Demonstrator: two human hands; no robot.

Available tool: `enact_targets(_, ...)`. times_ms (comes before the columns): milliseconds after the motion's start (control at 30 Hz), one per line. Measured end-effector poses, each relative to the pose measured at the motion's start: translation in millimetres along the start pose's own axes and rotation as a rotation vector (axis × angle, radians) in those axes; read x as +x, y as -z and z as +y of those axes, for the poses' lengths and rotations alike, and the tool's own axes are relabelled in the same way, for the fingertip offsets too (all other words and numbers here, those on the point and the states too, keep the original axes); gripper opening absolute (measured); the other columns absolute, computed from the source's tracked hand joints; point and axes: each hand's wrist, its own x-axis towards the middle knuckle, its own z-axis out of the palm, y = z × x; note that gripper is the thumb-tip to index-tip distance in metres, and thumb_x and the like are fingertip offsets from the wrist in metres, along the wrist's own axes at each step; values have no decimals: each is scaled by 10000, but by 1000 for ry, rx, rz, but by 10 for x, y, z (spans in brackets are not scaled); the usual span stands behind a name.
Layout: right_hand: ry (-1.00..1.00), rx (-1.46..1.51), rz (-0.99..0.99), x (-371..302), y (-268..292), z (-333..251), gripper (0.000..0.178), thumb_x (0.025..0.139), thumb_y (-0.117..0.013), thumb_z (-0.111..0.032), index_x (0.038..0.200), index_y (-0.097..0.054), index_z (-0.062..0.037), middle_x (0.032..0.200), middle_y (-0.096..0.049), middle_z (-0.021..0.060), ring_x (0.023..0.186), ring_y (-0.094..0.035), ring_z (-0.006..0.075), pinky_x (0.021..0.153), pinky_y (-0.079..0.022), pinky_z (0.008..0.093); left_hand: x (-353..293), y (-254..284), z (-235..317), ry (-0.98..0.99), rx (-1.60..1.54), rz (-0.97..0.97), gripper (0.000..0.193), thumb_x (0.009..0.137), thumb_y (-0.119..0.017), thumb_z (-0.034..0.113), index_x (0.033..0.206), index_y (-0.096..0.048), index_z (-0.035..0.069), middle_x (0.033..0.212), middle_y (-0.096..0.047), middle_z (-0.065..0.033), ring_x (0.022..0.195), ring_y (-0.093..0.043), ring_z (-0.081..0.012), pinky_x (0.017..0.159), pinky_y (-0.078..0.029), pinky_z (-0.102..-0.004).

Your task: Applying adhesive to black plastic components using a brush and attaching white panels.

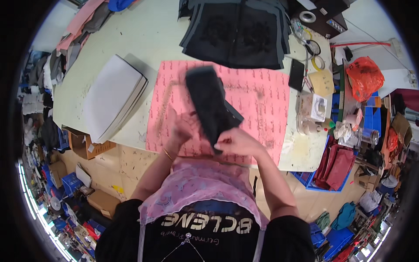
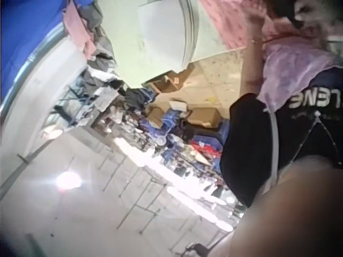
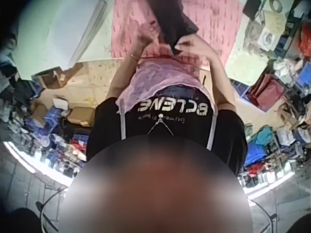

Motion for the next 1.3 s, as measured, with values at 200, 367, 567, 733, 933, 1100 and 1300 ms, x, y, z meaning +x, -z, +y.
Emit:
enact_targets(200,-256,-130,874,88,-339,1582,317,839,-727,-244,1012,-683,18,843,-689,132,673,-618,252,637,-501,316,-571,574,269,-8,723,244,423,1023,-465,415,1208,-601,60,1075,-683,-83,831,-644,-205,777,-500,-270)
enact_targets(367,-276,-528,772,669,-539,1627,314,817,-725,-277,964,-647,-12,947,-677,191,816,-655,368,685,-521,430,-506,370,152,75,575,24,304,1036,-484,262,1190,-619,38,934,-670,-81,794,-648,-195,743,-487,-243)
enact_targets(567,207,-62,455,611,-870,-323,185,867,-667,-205,896,-605,-33,726,-628,109,644,-581,227,635,-464,344,-603,407,94,-116,249,-449,333,1023,-497,268,1274,-583,67,1030,-683,-93,860,-648,-185,790,-507,-279)
enact_targets(733,479,982,124,233,-1133,-1331,162,941,-626,-106,1090,-605,-45,827,-588,-16,698,-492,55,663,-410,188,-564,67,84,-235,-102,-713,496,998,-502,469,1336,-567,111,1202,-671,-97,1023,-640,-205,871,-521,-346)
enact_targets(933,454,1122,735,-138,-480,-559,421,941,-580,-101,1353,-518,-40,1160,-658,89,889,-637,150,811,-488,225,-707,-45,272,-569,529,-521,464,988,-549,414,1308,-588,80,1221,-666,-96,1113,-632,-250,919,-516,-371)
enact_targets(1100,-55,721,757,-288,-315,1339,215,935,-599,-101,1137,-642,-41,949,-666,51,791,-587,119,724,-459,212,-622,443,719,-145,386,-162,413,984,-577,335,1294,-591,62,1199,-670,-116,1046,-655,-239,911,-512,-354)
enact_targets(1300,-189,391,848,-48,-779,2122,175,933,-594,-110,1064,-653,-10,842,-641,49,730,-532,120,683,-436,233,-585,332,711,146,254,-305,383,998,-555,365,1247,-597,77,1092,-670,-102,837,-639,-161,767,-509,-267)
